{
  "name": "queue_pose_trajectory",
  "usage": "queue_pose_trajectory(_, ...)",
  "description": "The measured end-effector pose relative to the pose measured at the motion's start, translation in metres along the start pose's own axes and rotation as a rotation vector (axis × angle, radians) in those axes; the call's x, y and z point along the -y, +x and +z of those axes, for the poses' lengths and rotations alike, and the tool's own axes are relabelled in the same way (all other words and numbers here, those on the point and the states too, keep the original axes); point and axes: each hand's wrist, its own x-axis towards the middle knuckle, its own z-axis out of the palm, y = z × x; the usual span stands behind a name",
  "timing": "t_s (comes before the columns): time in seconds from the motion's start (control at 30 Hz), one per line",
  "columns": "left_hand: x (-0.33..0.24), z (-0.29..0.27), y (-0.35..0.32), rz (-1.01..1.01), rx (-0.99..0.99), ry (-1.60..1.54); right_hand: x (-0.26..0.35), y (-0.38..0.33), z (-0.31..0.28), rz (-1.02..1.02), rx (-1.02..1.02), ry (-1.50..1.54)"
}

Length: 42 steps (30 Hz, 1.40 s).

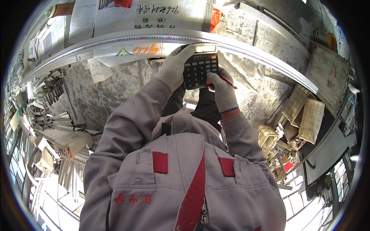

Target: The person measures a long white profile with a tape measure and records values using a calculator. They repeatedly adjust the tape measure along the profile, press calculator keys, and mark positions with a red pencil.

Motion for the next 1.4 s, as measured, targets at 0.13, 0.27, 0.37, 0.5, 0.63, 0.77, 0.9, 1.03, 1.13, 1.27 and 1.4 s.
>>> queue_pose_trajectory(0.13,0.011,0.004,0.001,0.053,-0.065,-0.012,-0.016,0.005,0.006,-0.115,-0.027,-0.068)
queue_pose_trajectory(0.27,0.023,0.004,0.010,0.105,-0.095,0.000,-0.028,0.015,0.013,-0.122,-0.052,-0.156)
queue_pose_trajectory(0.37,0.031,0.003,0.014,0.122,-0.118,0.031,-0.030,0.018,0.013,-0.070,-0.049,-0.199)
queue_pose_trajectory(0.5,0.035,0.002,0.012,0.144,-0.178,0.047,-0.030,0.022,0.011,0.024,-0.025,-0.286)
queue_pose_trajectory(0.63,0.030,0.004,0.008,0.107,-0.197,0.087,-0.026,0.022,0.010,0.051,0.034,-0.128)
queue_pose_trajectory(0.77,0.020,0.002,-0.001,0.057,-0.220,0.065,-0.026,0.011,0.007,-0.019,0.039,-0.107)
queue_pose_trajectory(0.9,0.019,0.003,-0.003,0.034,-0.283,0.049,-0.030,0.012,0.012,-0.050,-0.024,-0.507)
queue_pose_trajectory(1.03,0.018,-0.005,0.000,0.035,-0.246,-0.018,-0.023,0.005,0.009,-0.006,0.036,-0.301)
queue_pose_trajectory(1.13,0.017,-0.013,0.004,0.026,-0.224,-0.035,-0.006,-0.006,-0.010,0.003,0.154,-0.125)
queue_pose_trajectory(1.27,0.017,-0.022,0.011,0.018,-0.151,-0.051,-0.004,-0.009,-0.027,-0.061,0.223,0.008)
queue_pose_trajectory(1.4,0.020,-0.027,0.017,0.001,-0.102,-0.079,-0.012,-0.008,-0.041,-0.018,0.223,0.091)
